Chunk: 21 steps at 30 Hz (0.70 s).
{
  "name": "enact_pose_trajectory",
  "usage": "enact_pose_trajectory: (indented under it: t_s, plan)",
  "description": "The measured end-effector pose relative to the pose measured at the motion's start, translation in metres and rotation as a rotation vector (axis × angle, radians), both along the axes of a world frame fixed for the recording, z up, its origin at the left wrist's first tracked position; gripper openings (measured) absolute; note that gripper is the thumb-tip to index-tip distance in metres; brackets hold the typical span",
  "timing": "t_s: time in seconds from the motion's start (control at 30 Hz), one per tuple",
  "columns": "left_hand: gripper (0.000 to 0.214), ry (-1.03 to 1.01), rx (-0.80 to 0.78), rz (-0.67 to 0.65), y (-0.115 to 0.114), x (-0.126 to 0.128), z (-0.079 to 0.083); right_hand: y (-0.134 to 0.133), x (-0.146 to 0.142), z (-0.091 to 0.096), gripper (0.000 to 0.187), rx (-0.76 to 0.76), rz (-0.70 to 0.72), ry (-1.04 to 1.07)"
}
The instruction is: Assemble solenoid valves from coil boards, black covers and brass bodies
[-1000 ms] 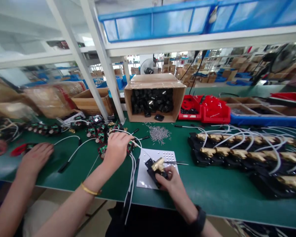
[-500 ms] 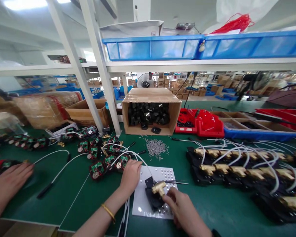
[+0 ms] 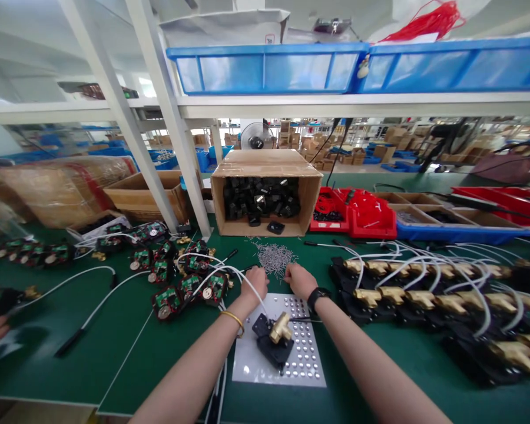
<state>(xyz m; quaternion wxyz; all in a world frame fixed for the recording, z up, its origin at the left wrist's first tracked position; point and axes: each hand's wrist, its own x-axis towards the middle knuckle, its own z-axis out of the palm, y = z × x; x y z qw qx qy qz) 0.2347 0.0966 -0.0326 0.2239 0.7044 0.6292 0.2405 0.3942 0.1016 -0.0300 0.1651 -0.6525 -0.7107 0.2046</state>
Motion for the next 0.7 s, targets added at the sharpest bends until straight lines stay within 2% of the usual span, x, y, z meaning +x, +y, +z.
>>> enact_pose_trajectory:
  t_s: [0.13, 0.2, 0.27, 0.33, 0.4, 0.47, 0.57, 0.63, 0.7]
  plan:
    - [0.007, -0.226, -0.002, 0.072, -0.015, -0.014, 0.003, 0.001, 0.002, -0.002, 0.01, 0.011, -0.01, 0.024]
    - [0.011, -0.373, -0.018, 0.133, -0.033, -0.027, 0.006, -0.001, 0.006, 0.0, 0.006, 0.029, -0.025, 0.079]
    - [0.013, -0.532, -0.056, 0.188, -0.058, -0.042, 0.009, -0.012, 0.012, 0.004, 0.01, 0.056, -0.039, 0.162]
    - [0.021, -0.683, -0.101, 0.24, -0.088, -0.053, 0.01, -0.035, 0.019, 0.007, 0.018, 0.08, -0.03, 0.249]
    - [0.032, -0.807, -0.14, 0.295, -0.116, -0.057, 0.008, -0.069, 0.024, 0.007, 0.018, 0.085, -0.007, 0.366]
    - [0.037, -0.951, -0.17, 0.371, -0.138, -0.053, 0.003, -0.104, 0.025, 0.002, 0.02, 0.052, -0.041, 0.606]
    - [0.033, -1.059, -0.138, 0.478, -0.153, -0.04, -0.002, -0.142, 0.016, -0.008, 0.03, -0.04, -0.213, 0.967]
    - [0.028, -1.005, -0.088, 0.48, -0.156, -0.031, -0.004, -0.153, 0.006, -0.014, 0.034, -0.059, -0.284, 1.057]
    - [0.024, -0.944, -0.064, 0.45, -0.156, -0.026, -0.005, -0.155, -0.003, -0.017, 0.035, -0.055, -0.296, 1.08]
